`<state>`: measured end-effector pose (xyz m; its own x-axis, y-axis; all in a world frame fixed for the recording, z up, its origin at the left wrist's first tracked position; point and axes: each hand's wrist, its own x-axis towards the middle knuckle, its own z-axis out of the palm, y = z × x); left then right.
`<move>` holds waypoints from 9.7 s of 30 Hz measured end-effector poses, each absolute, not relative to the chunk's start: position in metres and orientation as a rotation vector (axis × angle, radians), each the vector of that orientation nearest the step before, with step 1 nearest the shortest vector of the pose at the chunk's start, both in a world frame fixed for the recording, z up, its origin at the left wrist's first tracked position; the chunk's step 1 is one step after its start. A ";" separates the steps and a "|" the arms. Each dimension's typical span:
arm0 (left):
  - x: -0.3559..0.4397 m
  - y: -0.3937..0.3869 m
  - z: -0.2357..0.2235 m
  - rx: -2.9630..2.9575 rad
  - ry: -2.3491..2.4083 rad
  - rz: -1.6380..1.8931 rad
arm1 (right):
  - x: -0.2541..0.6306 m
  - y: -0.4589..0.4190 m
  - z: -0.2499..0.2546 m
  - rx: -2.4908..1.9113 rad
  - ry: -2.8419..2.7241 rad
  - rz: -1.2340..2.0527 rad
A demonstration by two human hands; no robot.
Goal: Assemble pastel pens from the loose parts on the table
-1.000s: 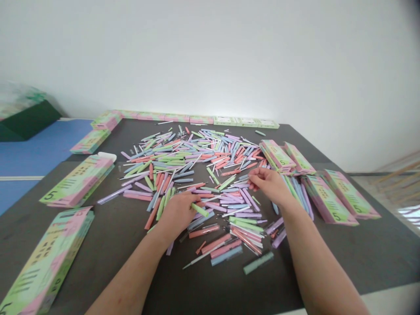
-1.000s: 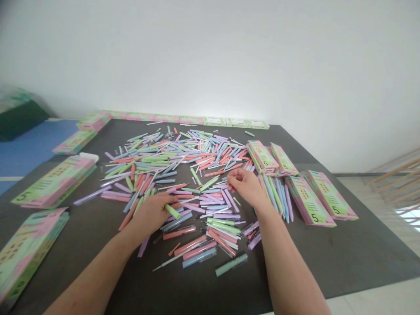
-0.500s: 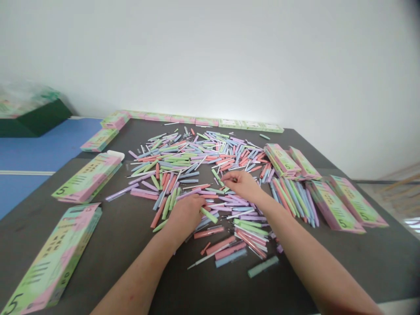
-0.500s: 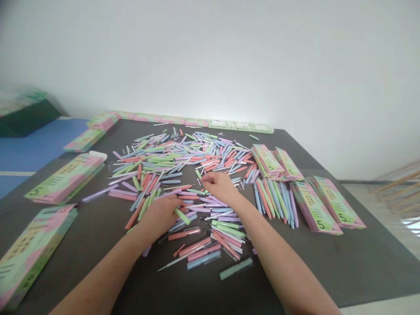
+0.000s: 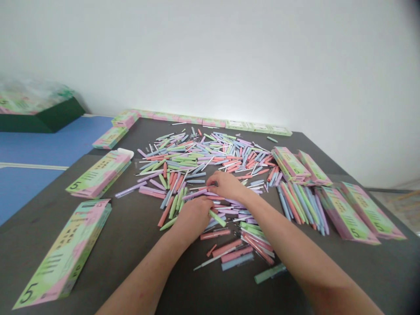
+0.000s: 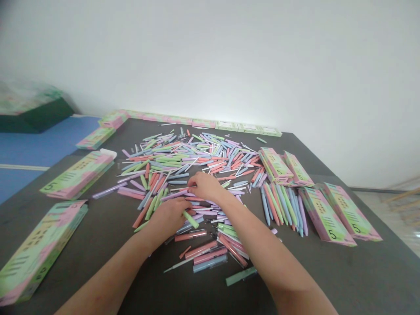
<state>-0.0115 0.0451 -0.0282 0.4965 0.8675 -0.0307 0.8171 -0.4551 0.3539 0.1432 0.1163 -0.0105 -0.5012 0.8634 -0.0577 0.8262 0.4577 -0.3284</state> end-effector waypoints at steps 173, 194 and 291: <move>-0.015 0.046 -0.008 1.945 1.661 0.770 | 0.235 0.040 -0.005 -1.716 -2.257 0.537; -0.015 0.046 -0.007 1.963 1.666 0.747 | 0.234 0.045 -0.010 -1.912 -2.311 0.297; -0.007 0.033 -0.002 1.857 1.170 0.875 | 0.193 0.027 -0.004 -0.954 -1.117 1.548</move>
<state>-0.0075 0.0328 -0.0021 0.3456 0.9262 0.1506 0.4059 -0.2923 0.8659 0.1928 0.0268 -0.0045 -0.2272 0.9723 -0.0549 -0.2544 -0.1137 -0.9604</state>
